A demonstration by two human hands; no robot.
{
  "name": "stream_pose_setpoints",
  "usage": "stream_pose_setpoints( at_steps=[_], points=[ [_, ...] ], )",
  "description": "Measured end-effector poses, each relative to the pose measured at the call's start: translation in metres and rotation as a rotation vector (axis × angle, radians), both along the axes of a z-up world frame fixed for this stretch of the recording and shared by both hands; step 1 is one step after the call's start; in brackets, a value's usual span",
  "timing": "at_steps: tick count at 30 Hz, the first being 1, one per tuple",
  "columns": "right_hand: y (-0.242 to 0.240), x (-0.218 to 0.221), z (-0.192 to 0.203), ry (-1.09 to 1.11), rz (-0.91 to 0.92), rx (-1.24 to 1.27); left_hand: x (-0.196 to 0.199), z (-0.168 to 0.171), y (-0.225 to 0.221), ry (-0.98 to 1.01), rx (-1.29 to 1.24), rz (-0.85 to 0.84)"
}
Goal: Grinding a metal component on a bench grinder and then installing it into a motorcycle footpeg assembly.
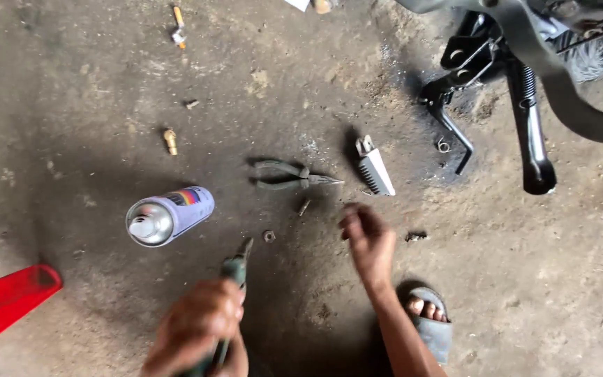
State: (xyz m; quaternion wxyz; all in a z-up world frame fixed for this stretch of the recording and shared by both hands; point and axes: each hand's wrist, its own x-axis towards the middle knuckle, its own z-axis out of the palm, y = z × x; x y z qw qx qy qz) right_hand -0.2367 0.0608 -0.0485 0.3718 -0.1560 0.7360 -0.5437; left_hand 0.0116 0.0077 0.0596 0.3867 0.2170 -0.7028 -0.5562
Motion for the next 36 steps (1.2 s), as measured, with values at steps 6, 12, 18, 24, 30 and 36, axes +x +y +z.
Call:
stream_pose_setpoints(
  at_steps=[6,12,18,24,30,36],
  points=[
    [-0.007,0.078,-0.021,0.388,0.7,0.251,-0.048,0.002,0.011,0.315,-0.11,0.748],
    [-0.008,0.105,-0.049,0.897,0.716,-0.014,-0.026,0.0,0.01,0.342,-0.131,0.856],
    [-0.023,0.082,-0.051,0.853,0.631,-0.158,-0.026,-0.001,0.008,0.371,-0.143,0.915],
    [-0.041,0.079,-0.066,1.195,0.719,-0.38,-0.044,-0.023,0.003,0.409,-0.205,0.99],
    [-0.028,0.075,-0.044,1.173,0.752,-0.376,-0.056,-0.01,-0.012,0.392,-0.265,0.787],
    [-0.003,0.041,-0.038,0.831,0.449,-0.126,-0.043,0.041,-0.009,0.034,-0.16,0.654]
  ],
)
